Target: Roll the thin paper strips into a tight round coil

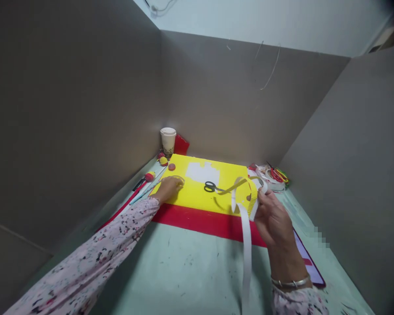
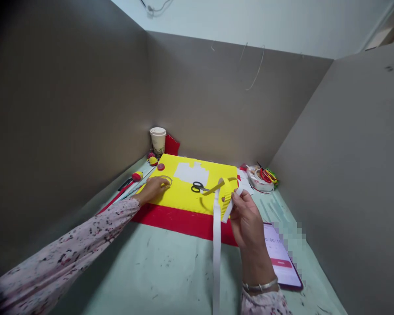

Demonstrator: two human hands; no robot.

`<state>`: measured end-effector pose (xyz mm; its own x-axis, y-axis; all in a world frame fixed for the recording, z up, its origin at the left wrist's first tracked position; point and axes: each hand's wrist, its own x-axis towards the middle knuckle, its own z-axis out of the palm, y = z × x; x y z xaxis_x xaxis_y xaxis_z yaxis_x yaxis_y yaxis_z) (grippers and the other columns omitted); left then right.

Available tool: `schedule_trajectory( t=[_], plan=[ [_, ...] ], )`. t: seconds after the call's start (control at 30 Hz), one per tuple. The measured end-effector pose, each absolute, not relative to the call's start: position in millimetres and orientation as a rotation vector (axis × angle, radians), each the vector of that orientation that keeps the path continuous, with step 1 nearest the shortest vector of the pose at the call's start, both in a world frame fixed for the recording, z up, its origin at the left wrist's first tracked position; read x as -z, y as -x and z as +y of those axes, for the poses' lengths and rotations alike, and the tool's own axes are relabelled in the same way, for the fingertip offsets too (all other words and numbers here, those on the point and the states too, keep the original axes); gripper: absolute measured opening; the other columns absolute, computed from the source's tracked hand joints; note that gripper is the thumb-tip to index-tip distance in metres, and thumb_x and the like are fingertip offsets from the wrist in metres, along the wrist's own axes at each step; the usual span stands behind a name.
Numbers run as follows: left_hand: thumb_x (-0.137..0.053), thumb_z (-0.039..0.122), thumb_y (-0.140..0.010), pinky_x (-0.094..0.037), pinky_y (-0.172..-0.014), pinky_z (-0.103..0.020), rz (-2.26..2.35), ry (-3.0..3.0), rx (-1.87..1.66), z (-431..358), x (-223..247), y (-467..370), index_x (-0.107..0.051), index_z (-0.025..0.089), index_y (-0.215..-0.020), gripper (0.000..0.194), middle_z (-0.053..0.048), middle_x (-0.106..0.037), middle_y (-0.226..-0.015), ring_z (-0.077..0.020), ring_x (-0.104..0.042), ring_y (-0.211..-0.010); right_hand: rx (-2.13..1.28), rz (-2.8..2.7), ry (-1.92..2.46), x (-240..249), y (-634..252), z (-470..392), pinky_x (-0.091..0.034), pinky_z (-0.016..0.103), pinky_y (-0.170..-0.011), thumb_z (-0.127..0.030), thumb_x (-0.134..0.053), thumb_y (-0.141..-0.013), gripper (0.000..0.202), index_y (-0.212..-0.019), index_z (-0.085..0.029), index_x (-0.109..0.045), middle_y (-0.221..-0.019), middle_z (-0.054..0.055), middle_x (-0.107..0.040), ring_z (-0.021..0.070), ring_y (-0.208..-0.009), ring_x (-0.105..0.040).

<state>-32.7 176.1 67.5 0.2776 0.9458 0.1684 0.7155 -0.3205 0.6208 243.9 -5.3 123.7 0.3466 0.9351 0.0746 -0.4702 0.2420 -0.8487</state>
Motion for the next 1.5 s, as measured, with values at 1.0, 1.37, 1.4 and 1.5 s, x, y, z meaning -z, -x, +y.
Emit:
schedule_trajectory(
  t=[1.0,1.37,1.4,1.5],
  plan=[
    [-0.068,0.025,-0.074,-0.051,-0.076,-0.028,0.963,-1.144,-0.677,27.9,-71.6,29.9,-0.071,0.017,-0.093,0.020,-0.007,-0.074,-0.087,-0.0187,-0.070,-0.086,-1.001,-0.542,0.755,-137.2,-267.7,11.8,-0.057,0.012,-0.062,-0.021,-0.085,-0.073,0.027,-0.097,-0.020,-0.072,-0.094,0.000,-0.074,0.0112,-0.087,-0.072],
    [-0.073,0.044,-0.079,-0.047,-0.081,-0.032,1.006,-1.275,-0.642,-13.8,-81.9,69.0,-0.070,0.018,-0.095,0.031,-0.006,-0.071,-0.088,-0.0201,-0.064,-0.085,-1.175,-0.579,0.865,-164.7,-267.8,95.6,-0.062,0.016,-0.075,-0.013,-0.071,-0.084,0.007,-0.085,-0.018,-0.066,-0.089,0.004,-0.073,0.0123,-0.088,-0.074],
    [-0.074,0.045,-0.080,-0.048,-0.084,-0.033,0.981,-1.306,-0.597,-16.5,-82.6,73.0,-0.070,0.019,-0.097,0.032,-0.006,-0.071,-0.093,-0.0212,-0.065,-0.089,-1.180,-0.585,0.852,-166.2,-265.7,94.2,-0.062,0.016,-0.075,-0.013,-0.070,-0.085,0.006,-0.087,-0.018,-0.067,-0.089,0.004,-0.074,0.0123,-0.089,-0.074],
    [-0.076,0.050,-0.078,-0.046,-0.098,-0.038,0.810,-1.432,-0.467,-18.1,-84.3,80.6,-0.071,0.023,-0.109,0.042,-0.008,-0.069,-0.115,-0.0266,-0.063,-0.111,-1.228,-0.596,0.774,-168.7,-257.2,79.0,-0.062,0.016,-0.075,-0.015,-0.070,-0.085,0.005,-0.090,-0.018,-0.069,-0.093,0.005,-0.075,0.0147,-0.096,-0.074]
  ],
)
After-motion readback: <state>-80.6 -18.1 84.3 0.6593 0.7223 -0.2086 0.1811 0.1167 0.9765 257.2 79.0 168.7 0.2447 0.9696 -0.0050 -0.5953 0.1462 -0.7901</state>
